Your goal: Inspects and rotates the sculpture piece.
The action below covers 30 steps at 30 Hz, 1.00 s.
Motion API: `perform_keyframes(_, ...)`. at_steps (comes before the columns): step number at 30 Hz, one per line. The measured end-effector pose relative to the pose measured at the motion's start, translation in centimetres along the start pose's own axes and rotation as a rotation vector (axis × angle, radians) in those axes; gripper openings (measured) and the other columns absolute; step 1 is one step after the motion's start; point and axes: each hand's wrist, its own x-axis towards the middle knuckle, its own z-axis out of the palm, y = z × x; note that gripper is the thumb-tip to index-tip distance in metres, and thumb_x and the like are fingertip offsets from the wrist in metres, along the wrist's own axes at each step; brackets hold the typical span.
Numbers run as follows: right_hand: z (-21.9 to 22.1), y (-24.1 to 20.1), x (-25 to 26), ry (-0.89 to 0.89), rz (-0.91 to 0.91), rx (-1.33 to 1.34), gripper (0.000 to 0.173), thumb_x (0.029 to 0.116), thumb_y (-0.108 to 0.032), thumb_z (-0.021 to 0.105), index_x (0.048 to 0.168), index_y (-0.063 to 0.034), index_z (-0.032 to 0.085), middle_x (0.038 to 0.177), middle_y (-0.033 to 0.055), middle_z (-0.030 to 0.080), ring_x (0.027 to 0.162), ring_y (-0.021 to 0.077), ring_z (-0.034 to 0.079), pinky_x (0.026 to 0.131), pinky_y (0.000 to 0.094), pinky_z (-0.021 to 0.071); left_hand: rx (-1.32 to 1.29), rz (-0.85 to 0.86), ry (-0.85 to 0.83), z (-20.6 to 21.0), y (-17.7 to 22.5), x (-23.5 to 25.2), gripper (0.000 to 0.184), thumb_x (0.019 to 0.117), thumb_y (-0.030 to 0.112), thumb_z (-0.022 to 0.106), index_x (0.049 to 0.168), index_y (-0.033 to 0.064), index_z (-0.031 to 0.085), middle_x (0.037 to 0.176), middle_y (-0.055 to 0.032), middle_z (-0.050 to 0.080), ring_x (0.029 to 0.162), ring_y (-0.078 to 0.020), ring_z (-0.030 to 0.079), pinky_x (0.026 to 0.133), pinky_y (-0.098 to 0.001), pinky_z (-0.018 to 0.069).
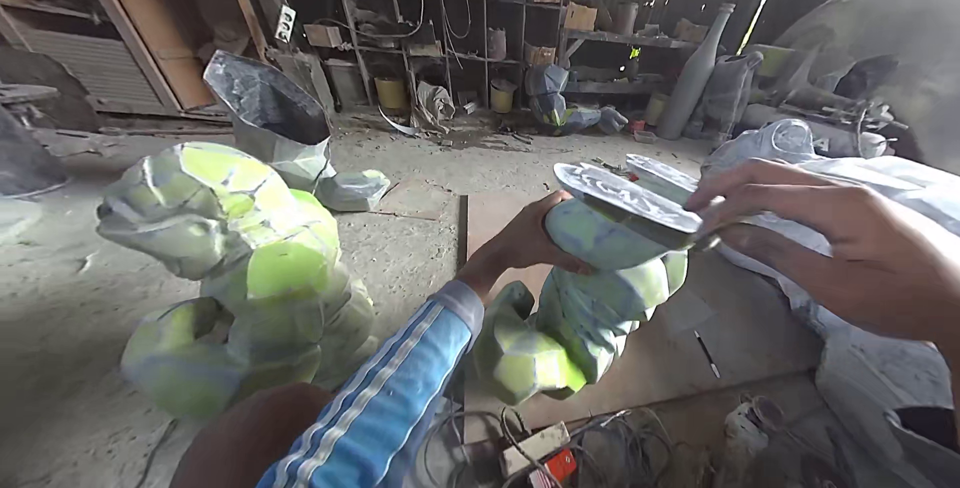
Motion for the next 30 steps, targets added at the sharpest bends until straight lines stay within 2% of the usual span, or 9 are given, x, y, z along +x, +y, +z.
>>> perform_keyframes(3,4.3,-0.6,-5.3,0.082,0.052,0.361,0.026,0.1021,-0.034,0.053,0.11,-0.0177,0.071,0.123,-0.0003,0.066,0.113,0.0193,0.065,0.09,0.0373,0.0605,-0.091,-0.001,-0.029,-0.8,-0.6,0.1,0.091,0.0522,0.019,0.102,0.13,0.0077,0.057,0.118,-0.005,0.07,0.11,-0.0131,0.068,0.097,-0.0338,0.059)
perform_keyframes(6,15.5,-0.2,-9.8,0.176,0.161,0.729,0.033,0.1056,-0.041,0.05,0.111,-0.0168,0.071,0.121,0.0054,0.067,0.111,0.0229,0.065,0.092,0.0411,0.0581,-0.134,-0.003,-0.054,-1.6,-0.8,0.1,0.092,0.053,0.016,0.102,0.132,0.0066,0.056,0.119,-0.0067,0.07,0.111,-0.0159,0.068,0.098,-0.0357,0.0593)
perform_keyframes(9,25.9,-0.8,-10.2,0.224,0.139,1.085,0.031,0.1058,-0.028,0.051,0.106,-0.0058,0.071,0.124,0.0159,0.065,0.116,0.0299,0.062,0.1,0.0476,0.054,-0.159,0.012,-0.053,-1.4,-0.7,-0.3,0.092,0.0544,0.015,0.101,0.134,0.0058,0.055,0.12,-0.0075,0.07,0.113,-0.0169,0.068,0.1,-0.037,0.0585)
perform_keyframes(12,29.8,-0.6,-8.2,0.236,0.177,1.15,0.029,0.105,-0.022,0.051,0.106,-0.0006,0.071,0.126,0.0171,0.064,0.113,0.0261,0.062,0.094,0.0422,0.0554,-0.166,0.021,-0.053,-0.8,-0.6,-0.5,0.094,0.0547,0.014,0.101,0.135,0.0041,0.053,0.122,-0.0084,0.069,0.114,-0.0177,0.067,0.101,-0.0375,0.0579)
perform_keyframes(15,29.8,0.7,-7.6,0.348,0.199,1.03,0.029,0.1037,-0.024,0.054,0.106,-0.002,0.072,0.121,0.0156,0.067,0.111,0.0252,0.064,0.093,0.0417,0.0566,-0.167,-0.004,-0.041,-0.9,-0.3,-1.0,0.093,0.0547,0.013,0.101,0.134,0.005,0.053,0.124,-0.0082,0.068,0.116,-0.0181,0.066,0.103,-0.0383,0.0574)
perform_keyframes(19,26.5,1.8,-9.4,0.569,0.188,0.855,0.032,0.1038,-0.038,0.054,0.105,-0.0142,0.075,0.119,0.0077,0.067,0.114,0.023,0.062,0.094,0.0393,0.0542,-0.204,-0.006,-0.036,-1.6,-0.1,-2.0,0.088,0.0551,0.01,0.1,0.131,0.0054,0.055,0.121,-0.0067,0.069,0.114,-0.0163,0.067,0.1,-0.0367,0.0579)
perform_keyframes(21,24.6,2.0,-9.8,0.648,0.196,0.892,0.031,0.1028,-0.042,0.055,0.105,-0.0195,0.077,0.121,0.0028,0.066,0.115,0.0194,0.06,0.097,0.0365,0.0521,-0.203,0.006,-0.028,-1.6,-0.1,-2.5,0.088,0.055,0.009,0.1,0.13,0.005,0.054,0.12,-0.006,0.069,0.114,-0.0148,0.067,0.1,-0.0348,0.0579)
perform_keyframes(25,22.2,2.5,-9.2,0.749,0.163,1.063,0.026,0.1008,-0.034,0.058,0.099,-0.0162,0.076,0.123,0.0034,0.065,0.126,0.023,0.056,0.114,0.0432,0.0422,-0.197,0.039,-0.02,-1.0,0.0,-2.9,0.088,0.0548,0.009,0.1,0.13,0.0047,0.053,0.12,-0.0064,0.068,0.114,-0.0155,0.067,0.098,-0.0347,0.0589)
perform_keyframes(30,21.5,2.9,-8.3,0.712,0.135,1.04,0.025,0.1007,-0.032,0.057,0.097,-0.015,0.076,0.129,0.0054,0.062,0.132,0.0249,0.051,0.113,0.0434,0.042,-0.262,0.061,0.025,0.3,-0.4,-3.2,0.098,0.0556,0.008,0.099,0.139,0.0033,0.048,0.128,-0.0102,0.065,0.118,-0.021,0.065,0.1,-0.0404,0.0587)
